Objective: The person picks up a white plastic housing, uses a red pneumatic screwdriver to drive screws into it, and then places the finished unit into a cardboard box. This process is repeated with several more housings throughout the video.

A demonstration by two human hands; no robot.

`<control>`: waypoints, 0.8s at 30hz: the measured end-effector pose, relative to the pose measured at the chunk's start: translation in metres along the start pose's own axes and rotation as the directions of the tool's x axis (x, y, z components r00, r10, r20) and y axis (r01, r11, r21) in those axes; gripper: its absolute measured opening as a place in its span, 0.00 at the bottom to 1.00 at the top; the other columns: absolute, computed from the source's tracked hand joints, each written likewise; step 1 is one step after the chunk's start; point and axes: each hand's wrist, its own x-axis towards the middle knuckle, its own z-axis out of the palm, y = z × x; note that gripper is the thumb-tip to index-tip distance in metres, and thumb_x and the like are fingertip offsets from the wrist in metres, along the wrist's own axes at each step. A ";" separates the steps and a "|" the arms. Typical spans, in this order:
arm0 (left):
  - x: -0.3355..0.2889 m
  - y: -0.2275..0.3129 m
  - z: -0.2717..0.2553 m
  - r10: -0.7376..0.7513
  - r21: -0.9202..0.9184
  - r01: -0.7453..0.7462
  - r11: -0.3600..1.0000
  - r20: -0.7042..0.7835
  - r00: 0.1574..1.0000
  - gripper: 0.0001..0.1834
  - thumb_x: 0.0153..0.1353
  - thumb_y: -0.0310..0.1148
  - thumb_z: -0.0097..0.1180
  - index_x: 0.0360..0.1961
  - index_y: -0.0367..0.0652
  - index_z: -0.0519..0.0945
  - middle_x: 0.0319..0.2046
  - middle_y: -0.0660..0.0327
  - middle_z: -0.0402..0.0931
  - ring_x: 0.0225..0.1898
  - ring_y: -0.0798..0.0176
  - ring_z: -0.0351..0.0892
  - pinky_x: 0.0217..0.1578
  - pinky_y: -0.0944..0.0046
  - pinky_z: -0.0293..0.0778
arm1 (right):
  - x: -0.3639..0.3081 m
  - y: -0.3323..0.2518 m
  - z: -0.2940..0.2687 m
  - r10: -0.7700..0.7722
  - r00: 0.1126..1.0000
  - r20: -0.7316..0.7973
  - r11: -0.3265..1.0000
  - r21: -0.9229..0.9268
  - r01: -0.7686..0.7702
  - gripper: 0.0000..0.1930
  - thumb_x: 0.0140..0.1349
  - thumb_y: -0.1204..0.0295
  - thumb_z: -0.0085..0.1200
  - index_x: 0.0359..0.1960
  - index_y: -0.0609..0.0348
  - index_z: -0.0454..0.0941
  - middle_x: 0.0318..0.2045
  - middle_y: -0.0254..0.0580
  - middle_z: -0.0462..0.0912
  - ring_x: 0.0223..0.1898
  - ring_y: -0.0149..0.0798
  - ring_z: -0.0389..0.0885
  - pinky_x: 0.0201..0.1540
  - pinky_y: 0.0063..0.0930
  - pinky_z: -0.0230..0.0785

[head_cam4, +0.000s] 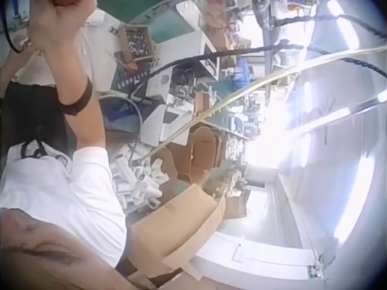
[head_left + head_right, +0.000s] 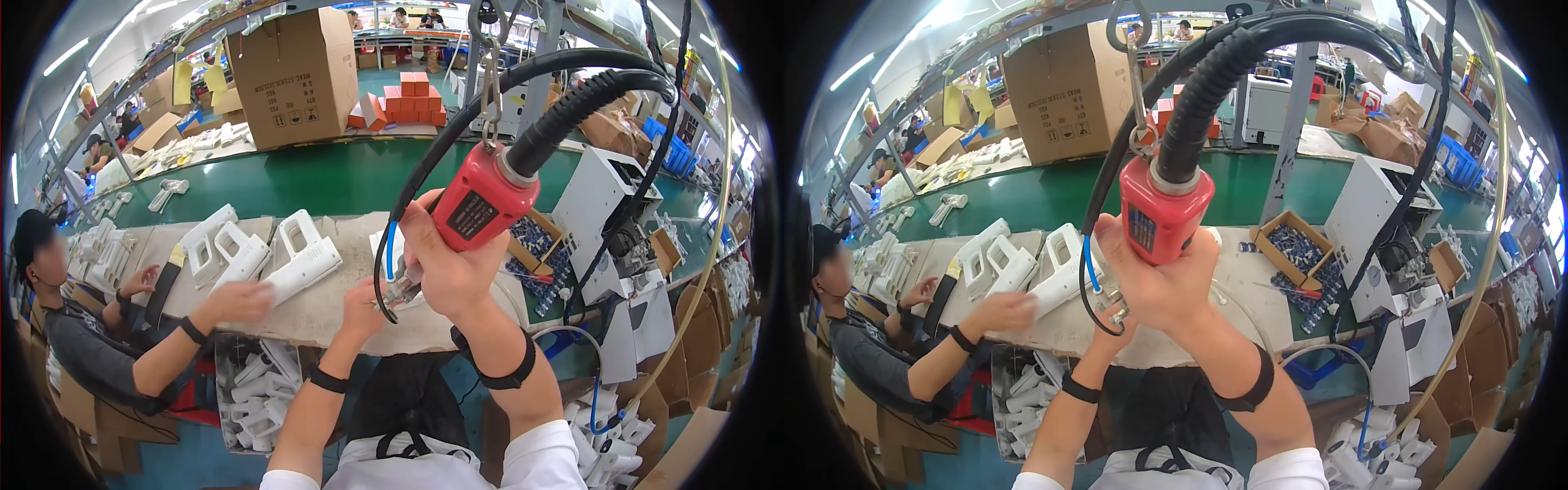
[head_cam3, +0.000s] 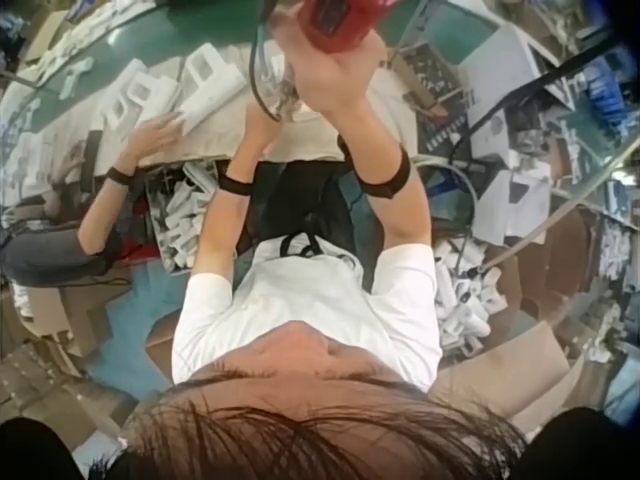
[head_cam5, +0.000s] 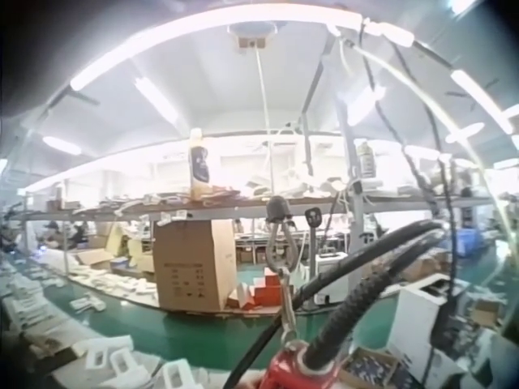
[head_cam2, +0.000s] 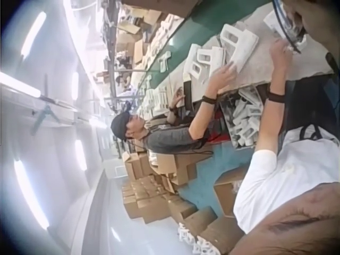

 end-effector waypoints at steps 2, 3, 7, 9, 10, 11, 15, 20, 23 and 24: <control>-0.002 -0.005 0.000 -0.016 -0.012 0.016 1.000 -0.003 1.000 0.13 0.42 0.16 0.65 0.32 0.41 0.83 0.36 0.56 0.80 0.37 0.57 0.80 0.37 0.64 0.77 | 0.001 0.002 0.001 0.014 1.000 0.007 1.000 0.004 -0.014 0.06 0.58 0.76 0.59 0.30 0.66 0.75 0.14 0.32 0.73 0.11 0.22 0.68 0.13 0.16 0.57; -0.002 0.001 -0.001 -0.027 -0.030 0.027 0.999 0.002 1.000 0.15 0.43 0.16 0.65 0.34 0.41 0.82 0.37 0.56 0.80 0.37 0.59 0.80 0.37 0.65 0.77 | 0.001 0.003 0.000 0.030 0.999 0.009 1.000 -0.005 -0.030 0.07 0.59 0.75 0.60 0.30 0.66 0.75 0.14 0.31 0.73 0.11 0.22 0.68 0.13 0.16 0.57; -0.001 -0.022 0.011 -0.200 -0.379 0.184 0.907 -0.002 0.980 0.19 0.45 0.17 0.63 0.41 0.41 0.79 0.36 0.58 0.79 0.37 0.65 0.79 0.34 0.67 0.76 | 0.000 0.023 -0.004 0.073 0.997 -0.012 0.997 -0.040 -0.073 0.08 0.59 0.73 0.60 0.30 0.64 0.76 0.14 0.30 0.73 0.12 0.21 0.68 0.14 0.16 0.57; 0.012 -0.046 0.015 -0.293 -0.370 0.304 0.878 0.089 0.952 0.19 0.46 0.18 0.63 0.41 0.41 0.79 0.35 0.59 0.79 0.37 0.67 0.79 0.32 0.67 0.76 | -0.003 0.033 -0.006 0.149 0.988 -0.042 0.988 -0.033 -0.150 0.08 0.60 0.72 0.60 0.30 0.64 0.76 0.15 0.30 0.73 0.12 0.21 0.68 0.14 0.16 0.57; 0.019 -0.058 0.016 -0.375 -0.348 0.413 0.842 0.175 0.910 0.19 0.47 0.20 0.63 0.42 0.41 0.78 0.34 0.61 0.79 0.37 0.69 0.78 0.30 0.67 0.75 | -0.005 0.037 -0.005 0.218 0.974 -0.069 0.975 -0.019 -0.220 0.08 0.60 0.71 0.60 0.29 0.64 0.76 0.15 0.29 0.73 0.13 0.21 0.68 0.15 0.16 0.58; 0.020 -0.073 0.026 -0.367 -0.251 0.388 0.887 0.128 0.922 0.13 0.48 0.25 0.63 0.37 0.40 0.77 0.29 0.60 0.77 0.35 0.63 0.78 0.30 0.64 0.73 | -0.005 0.043 -0.006 0.217 0.974 -0.065 0.976 -0.018 -0.219 0.08 0.60 0.71 0.60 0.29 0.64 0.76 0.15 0.29 0.73 0.13 0.21 0.68 0.15 0.16 0.58; 0.018 -0.140 0.058 -0.136 0.219 0.126 0.967 0.032 0.990 0.15 0.44 0.26 0.63 0.34 0.41 0.73 0.27 0.58 0.74 0.33 0.54 0.76 0.33 0.59 0.71 | -0.008 0.058 -0.003 0.197 0.979 -0.049 0.973 -0.110 -0.202 0.09 0.60 0.70 0.60 0.28 0.63 0.76 0.16 0.29 0.74 0.15 0.21 0.70 0.17 0.17 0.60; 0.020 -0.142 0.076 -0.069 0.280 0.068 0.958 -0.006 0.998 0.20 0.39 0.27 0.65 0.35 0.43 0.70 0.28 0.56 0.71 0.33 0.49 0.74 0.34 0.56 0.69 | -0.011 0.088 -0.010 0.252 0.965 -0.068 0.957 -0.131 -0.259 0.09 0.60 0.71 0.59 0.27 0.63 0.76 0.17 0.29 0.75 0.16 0.22 0.70 0.18 0.18 0.61; 0.007 -0.185 0.063 -0.096 0.135 0.110 0.985 -0.110 0.989 0.17 0.45 0.32 0.64 0.35 0.44 0.71 0.27 0.56 0.73 0.32 0.50 0.75 0.33 0.57 0.70 | -0.021 0.095 0.014 0.194 0.981 -0.032 0.960 -0.200 -0.196 0.06 0.58 0.74 0.58 0.27 0.63 0.76 0.17 0.29 0.75 0.19 0.23 0.72 0.22 0.21 0.63; 0.008 -0.168 0.070 -0.100 0.111 0.109 0.988 -0.087 0.991 0.17 0.45 0.32 0.64 0.35 0.44 0.71 0.27 0.56 0.73 0.32 0.50 0.75 0.33 0.57 0.70 | -0.023 0.101 0.006 0.194 0.979 -0.054 0.953 -0.225 -0.202 0.06 0.58 0.74 0.58 0.27 0.63 0.76 0.17 0.29 0.75 0.19 0.23 0.72 0.22 0.21 0.63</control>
